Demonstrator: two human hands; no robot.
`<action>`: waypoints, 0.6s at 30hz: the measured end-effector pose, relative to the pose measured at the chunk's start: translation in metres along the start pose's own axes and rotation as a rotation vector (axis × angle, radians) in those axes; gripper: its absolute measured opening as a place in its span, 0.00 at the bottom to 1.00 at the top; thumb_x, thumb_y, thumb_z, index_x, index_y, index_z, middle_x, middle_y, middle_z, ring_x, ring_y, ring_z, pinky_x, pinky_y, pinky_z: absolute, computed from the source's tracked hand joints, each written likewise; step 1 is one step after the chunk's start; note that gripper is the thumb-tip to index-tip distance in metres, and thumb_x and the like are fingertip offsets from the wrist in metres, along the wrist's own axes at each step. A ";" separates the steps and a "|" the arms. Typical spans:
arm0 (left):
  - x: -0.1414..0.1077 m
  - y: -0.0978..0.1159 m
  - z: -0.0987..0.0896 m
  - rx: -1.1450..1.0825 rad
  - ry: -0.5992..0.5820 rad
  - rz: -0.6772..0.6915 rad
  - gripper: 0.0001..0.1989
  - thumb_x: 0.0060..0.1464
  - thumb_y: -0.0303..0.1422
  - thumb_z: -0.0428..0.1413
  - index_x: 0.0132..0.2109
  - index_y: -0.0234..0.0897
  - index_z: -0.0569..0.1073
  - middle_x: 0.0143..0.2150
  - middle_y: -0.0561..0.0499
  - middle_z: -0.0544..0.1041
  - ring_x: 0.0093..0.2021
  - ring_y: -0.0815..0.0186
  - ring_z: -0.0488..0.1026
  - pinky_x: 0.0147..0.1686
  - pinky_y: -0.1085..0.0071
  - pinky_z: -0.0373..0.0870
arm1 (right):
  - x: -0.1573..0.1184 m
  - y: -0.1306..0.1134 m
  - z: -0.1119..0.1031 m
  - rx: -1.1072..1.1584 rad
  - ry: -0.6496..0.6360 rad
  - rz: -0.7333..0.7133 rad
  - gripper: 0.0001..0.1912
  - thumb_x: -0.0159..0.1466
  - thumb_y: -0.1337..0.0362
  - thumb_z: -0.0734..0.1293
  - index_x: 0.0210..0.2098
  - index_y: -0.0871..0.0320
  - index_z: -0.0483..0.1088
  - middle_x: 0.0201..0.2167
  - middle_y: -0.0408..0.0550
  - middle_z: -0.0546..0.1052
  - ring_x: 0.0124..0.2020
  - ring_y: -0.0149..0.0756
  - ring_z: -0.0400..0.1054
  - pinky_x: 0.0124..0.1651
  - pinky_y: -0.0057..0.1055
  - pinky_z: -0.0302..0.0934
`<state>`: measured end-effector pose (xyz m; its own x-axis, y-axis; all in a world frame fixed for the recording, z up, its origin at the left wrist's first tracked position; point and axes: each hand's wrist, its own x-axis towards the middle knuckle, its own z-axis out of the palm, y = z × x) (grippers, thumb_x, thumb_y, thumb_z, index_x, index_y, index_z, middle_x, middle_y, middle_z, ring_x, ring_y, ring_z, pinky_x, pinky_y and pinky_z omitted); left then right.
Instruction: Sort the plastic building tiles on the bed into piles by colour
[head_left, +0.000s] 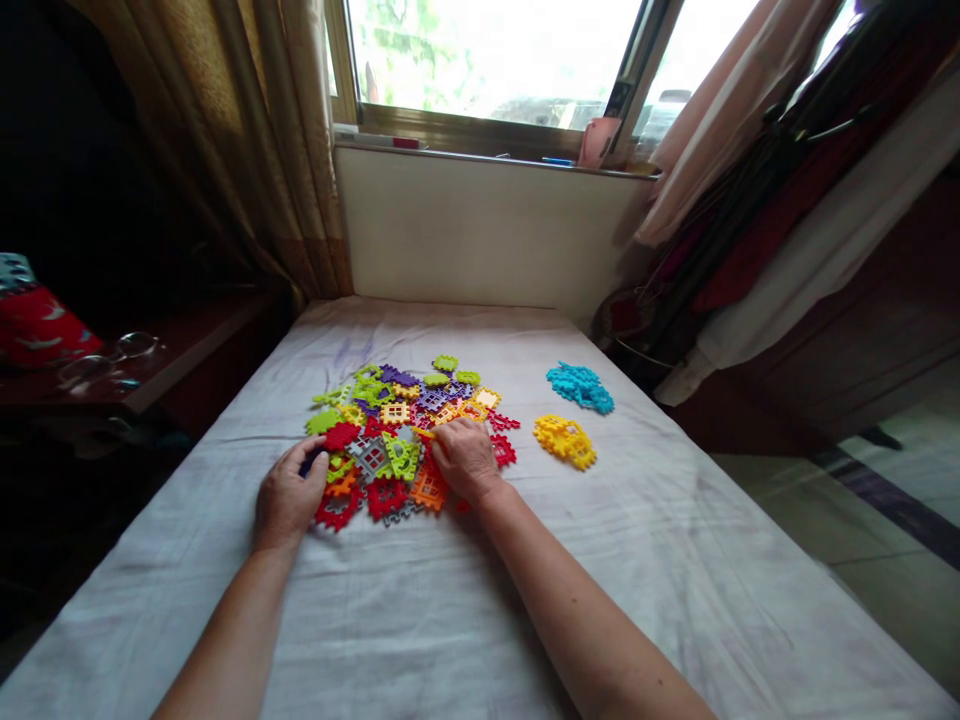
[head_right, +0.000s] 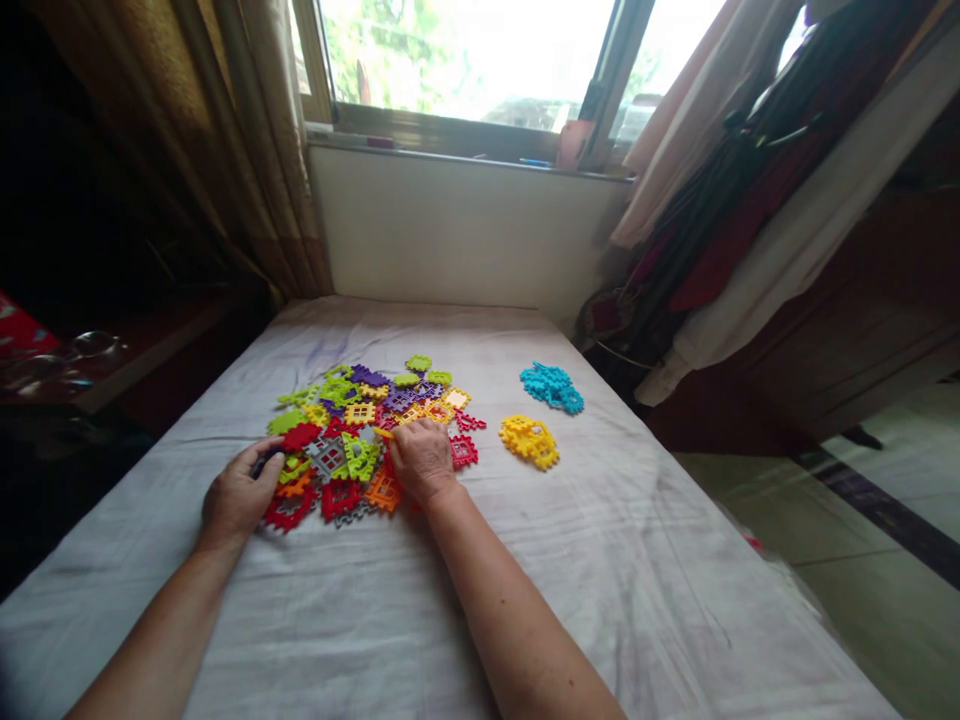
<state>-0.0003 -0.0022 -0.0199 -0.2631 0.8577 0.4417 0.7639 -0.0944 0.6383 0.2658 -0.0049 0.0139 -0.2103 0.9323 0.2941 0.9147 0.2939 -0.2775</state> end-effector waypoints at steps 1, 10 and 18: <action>0.000 0.000 0.000 0.000 -0.002 -0.001 0.15 0.53 0.40 0.52 0.43 0.43 0.78 0.45 0.49 0.82 0.46 0.59 0.78 0.50 0.65 0.73 | 0.001 0.002 -0.001 0.012 0.035 0.012 0.11 0.67 0.63 0.61 0.37 0.53 0.75 0.39 0.49 0.80 0.45 0.41 0.69 0.50 0.37 0.58; 0.000 0.001 -0.001 -0.017 -0.009 0.006 0.14 0.53 0.39 0.52 0.43 0.44 0.78 0.45 0.49 0.81 0.47 0.58 0.78 0.52 0.63 0.73 | -0.053 0.091 -0.037 0.243 0.367 0.425 0.19 0.63 0.56 0.61 0.49 0.55 0.74 0.34 0.48 0.80 0.32 0.37 0.73 0.40 0.32 0.66; 0.000 0.000 0.000 0.010 -0.018 -0.016 0.15 0.53 0.40 0.52 0.44 0.43 0.78 0.44 0.48 0.81 0.45 0.57 0.77 0.50 0.62 0.73 | -0.092 0.154 -0.039 0.137 0.482 0.631 0.20 0.60 0.56 0.60 0.43 0.57 0.76 0.37 0.52 0.79 0.36 0.40 0.72 0.45 0.35 0.65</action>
<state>-0.0005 -0.0020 -0.0196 -0.2651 0.8679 0.4201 0.7655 -0.0755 0.6390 0.4390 -0.0539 -0.0205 0.5327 0.7470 0.3978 0.7543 -0.2058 -0.6234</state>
